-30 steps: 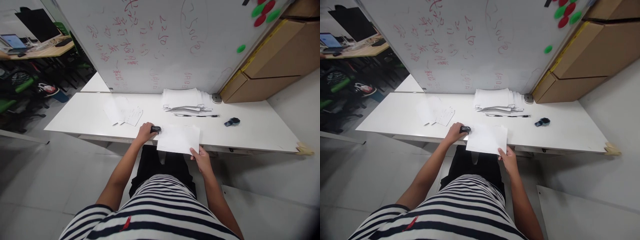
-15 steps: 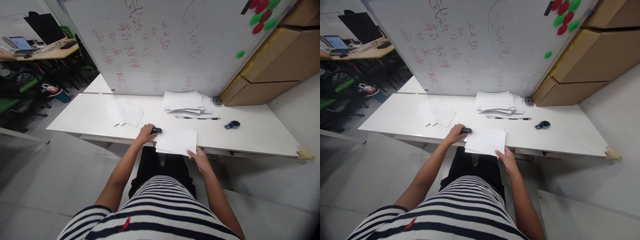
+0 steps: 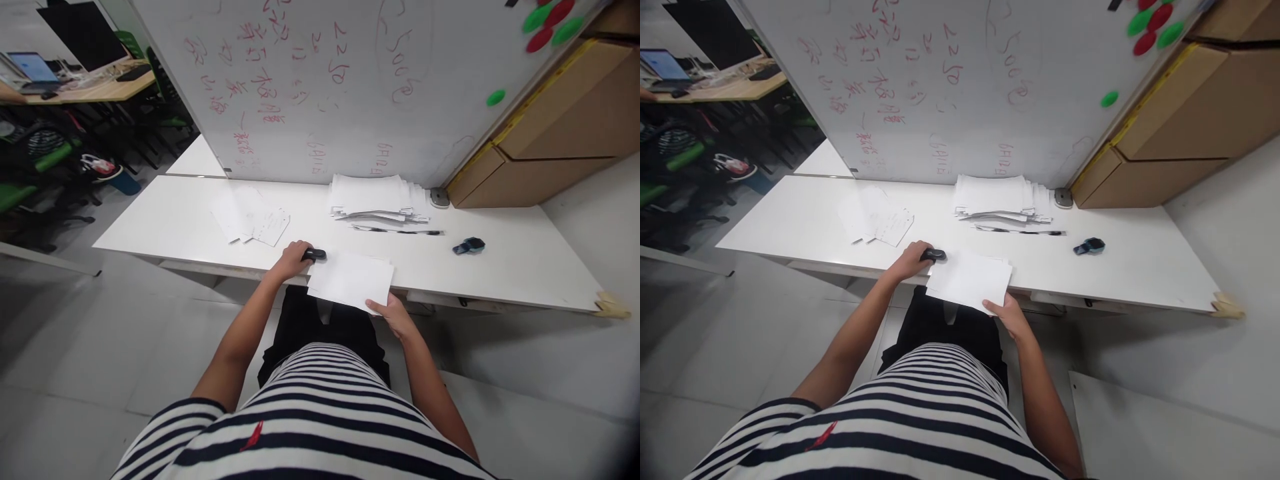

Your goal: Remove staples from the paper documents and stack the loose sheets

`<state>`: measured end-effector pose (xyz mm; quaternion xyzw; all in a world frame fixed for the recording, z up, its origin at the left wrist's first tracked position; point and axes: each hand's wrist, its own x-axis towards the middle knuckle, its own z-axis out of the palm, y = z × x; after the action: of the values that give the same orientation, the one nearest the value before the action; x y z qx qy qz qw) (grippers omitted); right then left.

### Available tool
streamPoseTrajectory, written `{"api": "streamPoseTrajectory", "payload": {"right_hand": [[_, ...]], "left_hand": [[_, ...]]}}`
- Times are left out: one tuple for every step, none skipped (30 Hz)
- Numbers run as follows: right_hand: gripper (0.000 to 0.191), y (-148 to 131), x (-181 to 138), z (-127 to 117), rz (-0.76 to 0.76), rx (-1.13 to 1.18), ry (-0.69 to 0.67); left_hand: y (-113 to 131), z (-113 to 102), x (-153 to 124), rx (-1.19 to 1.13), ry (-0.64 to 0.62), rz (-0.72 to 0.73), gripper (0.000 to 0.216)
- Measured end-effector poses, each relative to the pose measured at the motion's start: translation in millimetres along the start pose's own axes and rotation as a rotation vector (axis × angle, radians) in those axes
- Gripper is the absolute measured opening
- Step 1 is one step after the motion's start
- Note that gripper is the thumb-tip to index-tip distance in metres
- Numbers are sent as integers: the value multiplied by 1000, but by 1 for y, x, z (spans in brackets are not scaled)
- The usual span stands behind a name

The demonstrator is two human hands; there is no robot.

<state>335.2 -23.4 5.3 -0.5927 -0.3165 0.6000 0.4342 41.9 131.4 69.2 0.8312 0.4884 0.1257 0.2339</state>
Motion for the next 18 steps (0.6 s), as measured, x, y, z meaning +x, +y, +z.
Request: {"api": "streamPoseTrajectory", "payload": {"right_hand": [[57, 1, 0, 0, -1, 0, -3], [57, 1, 0, 0, -1, 0, -8], [55, 1, 0, 0, -1, -1, -14], [54, 0, 0, 0, -1, -2, -20], [52, -1, -1, 0, 0, -5, -24], [51, -2, -2, 0, 2, -9, -23], [50, -4, -3, 0, 6, -13, -19], [49, -5, -3, 1, 11, -15, -12], [49, -6, -4, 2, 15, -15, -7], [48, -7, -5, 3, 16, -11, -6], [46, -8, -5, 4, 15, -5, -9], [45, -8, -6, 5, 12, 5, -12], [44, -8, -6, 6, 8, 16, -15], [43, -7, -7, 8, 4, 28, -17], [43, -6, -7, 8, -1, 39, -20], [43, -4, -7, 9, -3, 50, -21], [44, -3, -7, 9, -4, 58, -23], [44, -1, -7, 9, -4, 63, -23]], "left_hand": [[0, 0, 1, -6, -7, -9, 30], [0, -1, 2, -12, -16, -16, 30], [-1, -1, 2, -18, -24, -19, 31], [-1, -2, 3, -22, -34, -18, 31], [-1, -4, 4, -26, -45, -12, 32], [-1, -6, 4, -28, -57, -10, 33], [0, -9, 3, -26, -75, -13, 34], [2, -12, 2, -21, -95, -24, 34], [5, -16, 1, -15, -121, -42, 35], [9, -20, 1, -11, -153, -63, 37], [14, -24, 0, -12, -183, -87, 39], [19, -27, 1, -19, -204, -113, 42], [25, -30, 3, -31, -202, -139, 46], [31, -30, 6, -43, -174, -165, 50], [37, -29, 11, -48, -121, -189, 53], [42, -26, 17, -41, -53, -207, 56], [46, -22, 24, -24, 15, -221, 58], [49, -16, 31, 3, 67, -230, 60]]}}
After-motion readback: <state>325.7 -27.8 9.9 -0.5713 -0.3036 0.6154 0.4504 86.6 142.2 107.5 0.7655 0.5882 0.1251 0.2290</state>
